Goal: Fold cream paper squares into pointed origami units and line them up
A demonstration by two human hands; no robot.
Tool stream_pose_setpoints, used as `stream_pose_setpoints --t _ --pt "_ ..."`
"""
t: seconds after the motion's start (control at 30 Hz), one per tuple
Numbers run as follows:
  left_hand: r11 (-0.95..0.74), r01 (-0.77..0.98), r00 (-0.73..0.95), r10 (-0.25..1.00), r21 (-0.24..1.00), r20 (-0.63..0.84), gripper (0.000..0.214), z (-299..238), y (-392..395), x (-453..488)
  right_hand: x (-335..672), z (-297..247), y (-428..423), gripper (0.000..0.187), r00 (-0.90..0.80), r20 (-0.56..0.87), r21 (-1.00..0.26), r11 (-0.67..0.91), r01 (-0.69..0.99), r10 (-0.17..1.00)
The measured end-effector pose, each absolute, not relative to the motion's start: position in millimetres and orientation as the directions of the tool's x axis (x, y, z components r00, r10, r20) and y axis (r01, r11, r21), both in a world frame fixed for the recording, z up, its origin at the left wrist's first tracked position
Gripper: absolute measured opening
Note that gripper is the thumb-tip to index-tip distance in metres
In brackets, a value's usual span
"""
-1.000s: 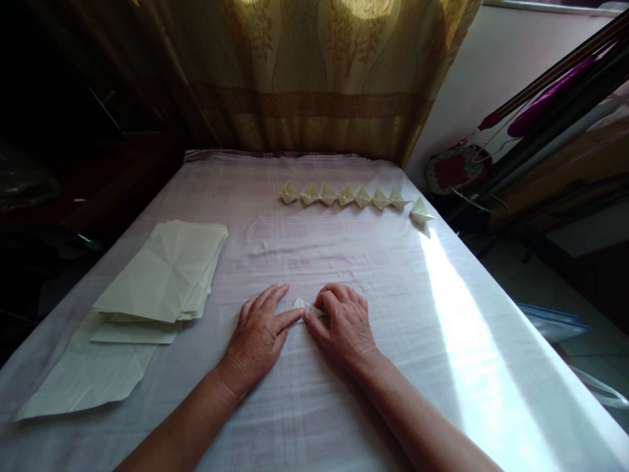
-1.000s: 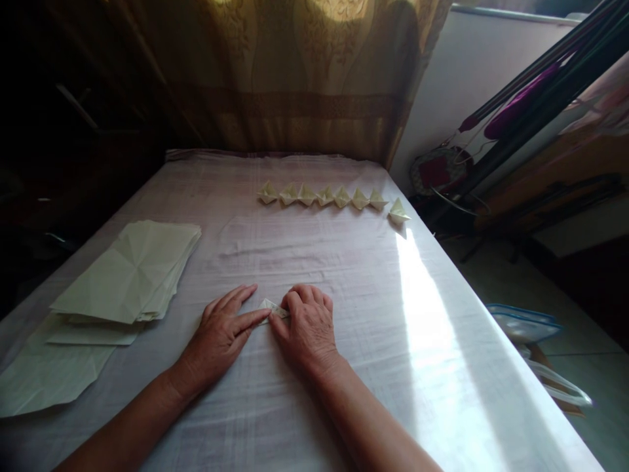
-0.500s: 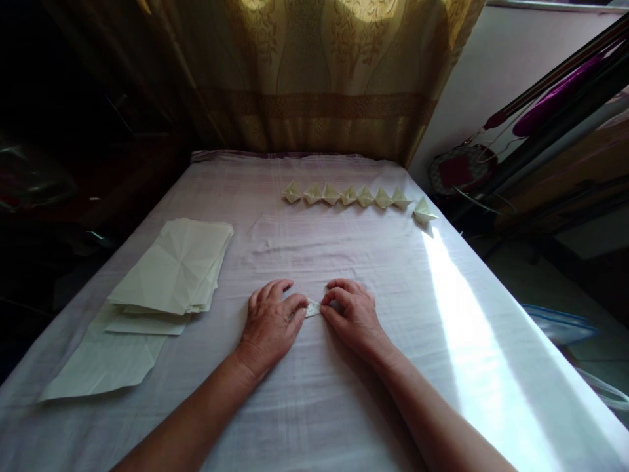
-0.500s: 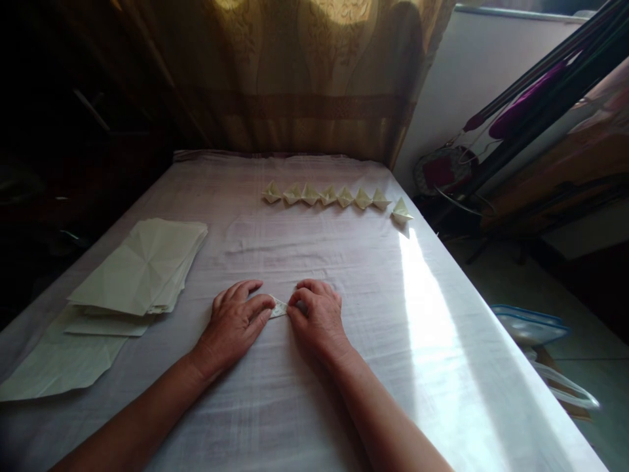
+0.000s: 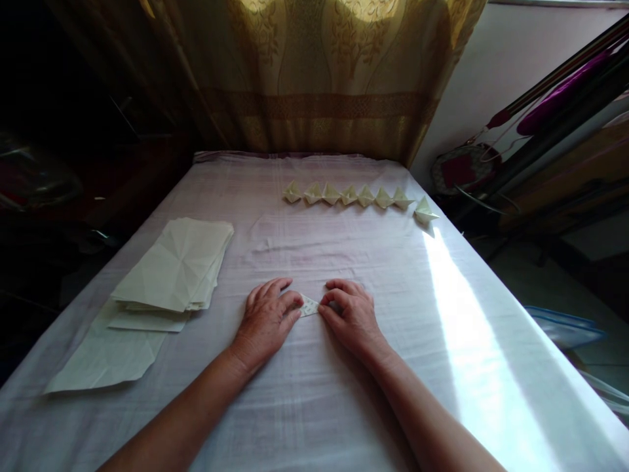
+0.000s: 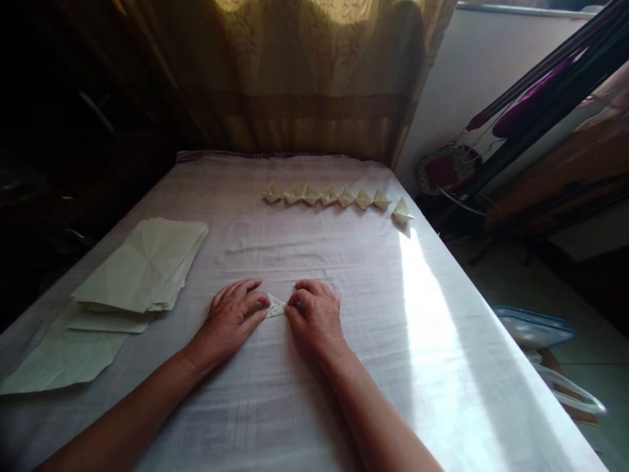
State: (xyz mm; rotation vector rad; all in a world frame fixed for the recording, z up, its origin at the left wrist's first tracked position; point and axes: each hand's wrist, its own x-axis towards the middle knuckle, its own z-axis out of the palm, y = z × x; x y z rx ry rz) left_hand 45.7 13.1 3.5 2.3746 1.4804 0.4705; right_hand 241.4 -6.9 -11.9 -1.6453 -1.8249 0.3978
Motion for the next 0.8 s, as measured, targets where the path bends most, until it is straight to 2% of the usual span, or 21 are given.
stream_pose_setpoints --t 0.3,0.47,0.63,0.8 --pt "-0.459 0.796 0.428 0.888 0.395 0.169 0.016 -5 11 22 244 -11 -5 0.009 -0.038 0.229 -0.611 0.175 0.772 0.973" --pt "-0.481 0.813 0.450 0.877 0.329 0.169 0.038 -9 7 24 246 -12 -6 0.015 -0.076 0.238 -0.594 0.207 0.778 0.968" --pt "-0.493 0.831 0.486 0.869 0.258 0.097 0.057 -9 1 30 245 -15 -9 0.024 -0.101 0.302 -0.529 0.255 0.810 0.948" --pt "-0.504 0.829 0.505 0.861 0.243 0.063 0.061 -6 2 32 239 -10 -18 0.029 -0.209 0.357 -0.386 0.348 0.854 0.910"
